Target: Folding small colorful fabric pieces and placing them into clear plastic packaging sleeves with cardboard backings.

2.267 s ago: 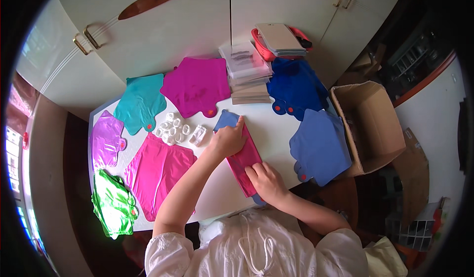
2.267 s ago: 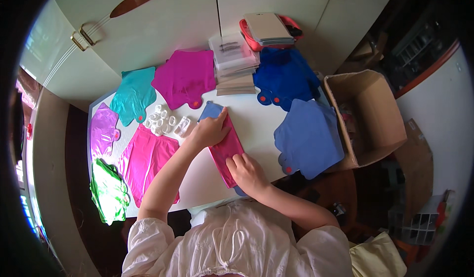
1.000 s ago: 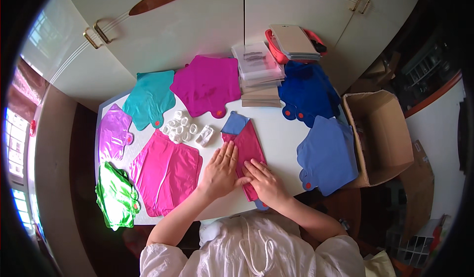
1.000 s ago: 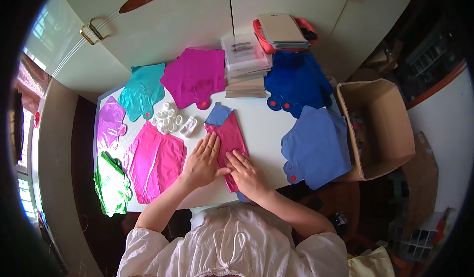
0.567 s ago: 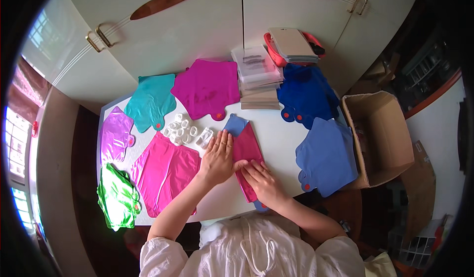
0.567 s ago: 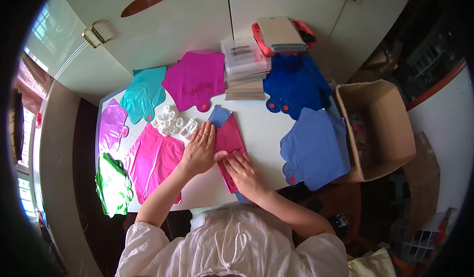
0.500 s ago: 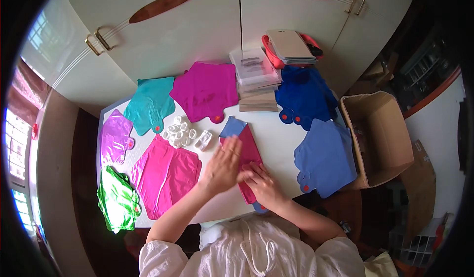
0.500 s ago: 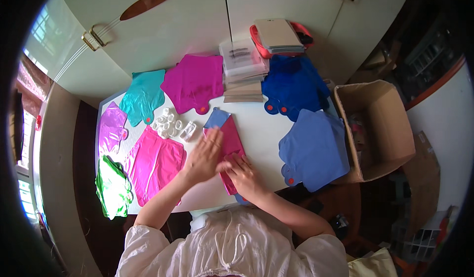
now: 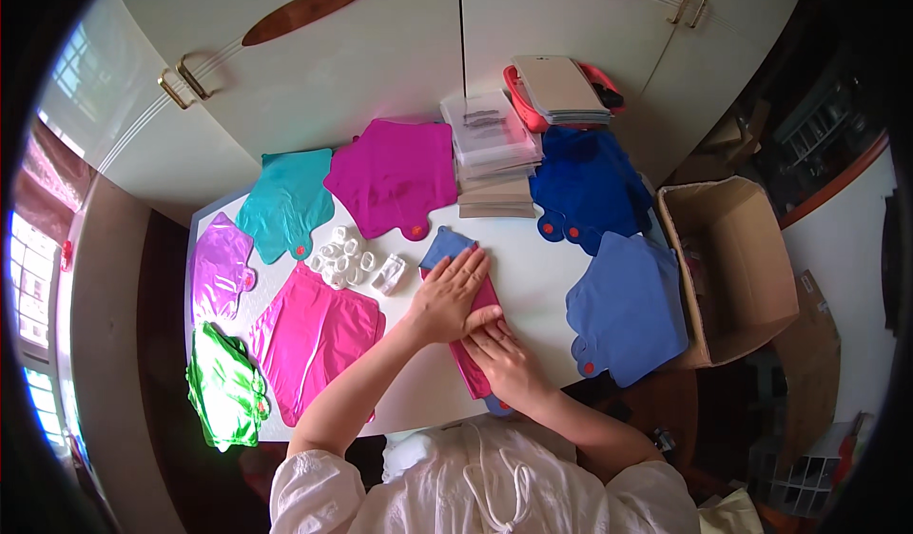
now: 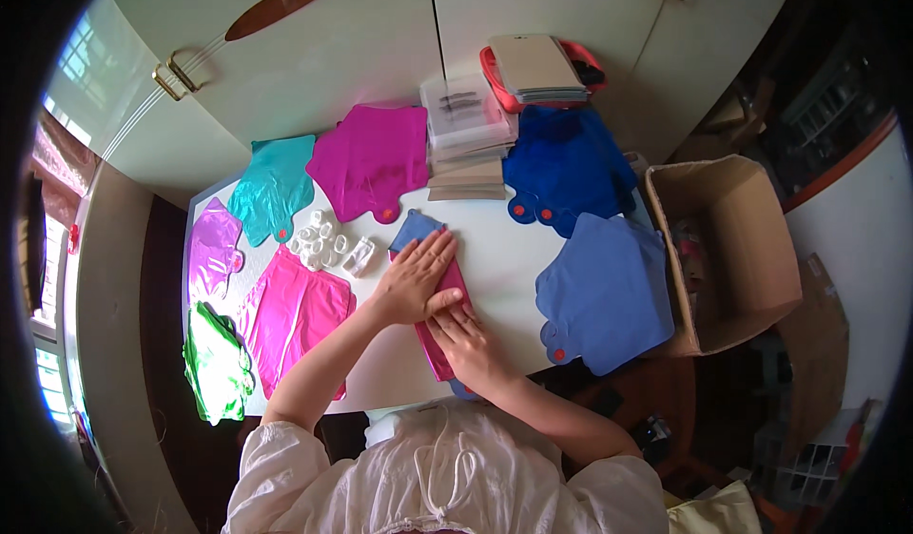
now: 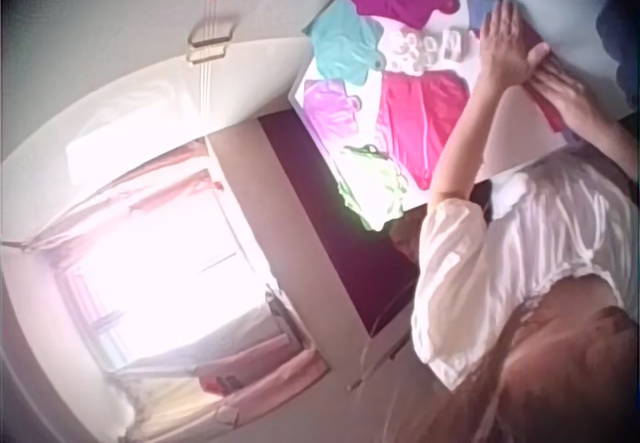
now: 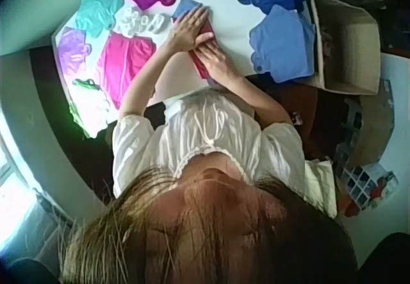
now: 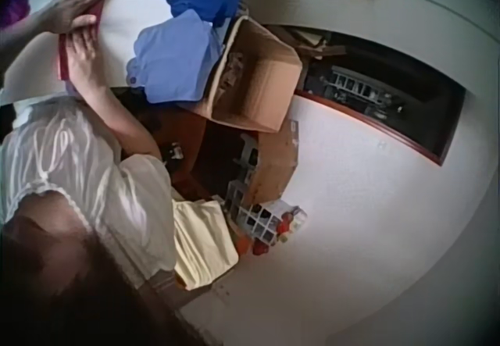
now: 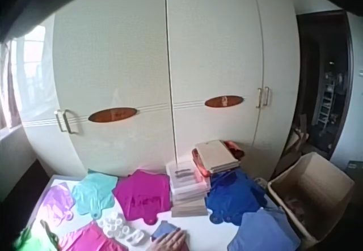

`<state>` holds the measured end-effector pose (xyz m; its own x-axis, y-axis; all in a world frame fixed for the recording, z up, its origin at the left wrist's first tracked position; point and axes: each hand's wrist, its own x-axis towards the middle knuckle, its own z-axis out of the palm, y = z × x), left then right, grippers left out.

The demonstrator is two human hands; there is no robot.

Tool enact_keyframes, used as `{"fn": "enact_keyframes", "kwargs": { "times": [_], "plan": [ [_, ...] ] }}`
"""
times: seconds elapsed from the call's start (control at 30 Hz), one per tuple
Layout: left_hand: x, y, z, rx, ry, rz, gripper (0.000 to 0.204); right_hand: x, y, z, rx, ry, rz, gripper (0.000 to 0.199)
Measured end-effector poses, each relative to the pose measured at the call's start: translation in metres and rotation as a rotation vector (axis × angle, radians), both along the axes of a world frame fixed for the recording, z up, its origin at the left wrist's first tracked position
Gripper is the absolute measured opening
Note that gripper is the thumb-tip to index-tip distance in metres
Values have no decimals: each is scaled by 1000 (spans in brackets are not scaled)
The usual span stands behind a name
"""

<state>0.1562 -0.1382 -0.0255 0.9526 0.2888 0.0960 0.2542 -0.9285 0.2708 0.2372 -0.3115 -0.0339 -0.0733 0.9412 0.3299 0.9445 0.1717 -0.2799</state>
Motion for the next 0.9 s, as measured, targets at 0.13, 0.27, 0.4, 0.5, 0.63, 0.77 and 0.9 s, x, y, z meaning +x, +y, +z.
{"fn": "enact_keyframes", "kwargs": {
  "times": [0.13,0.27,0.4,0.5,0.63,0.77,0.9],
  "plan": [
    [12,12,-7,198,-25,82,84,0,0,-2,-25,12,-2,42],
    [21,17,-13,202,-59,204,70,1,0,0,-20,-12,7,41],
    [26,27,-12,147,-113,313,52,1,1,2,-4,9,6,40],
    [23,24,-5,238,-220,370,39,0,1,2,7,44,2,39],
    [11,-8,8,-140,-408,530,54,1,0,2,33,38,0,39],
    [-12,-21,7,-524,-470,595,73,0,1,7,60,73,-6,38],
    [-24,-20,3,-667,-485,634,78,0,1,7,57,85,0,37]
  ]
}}
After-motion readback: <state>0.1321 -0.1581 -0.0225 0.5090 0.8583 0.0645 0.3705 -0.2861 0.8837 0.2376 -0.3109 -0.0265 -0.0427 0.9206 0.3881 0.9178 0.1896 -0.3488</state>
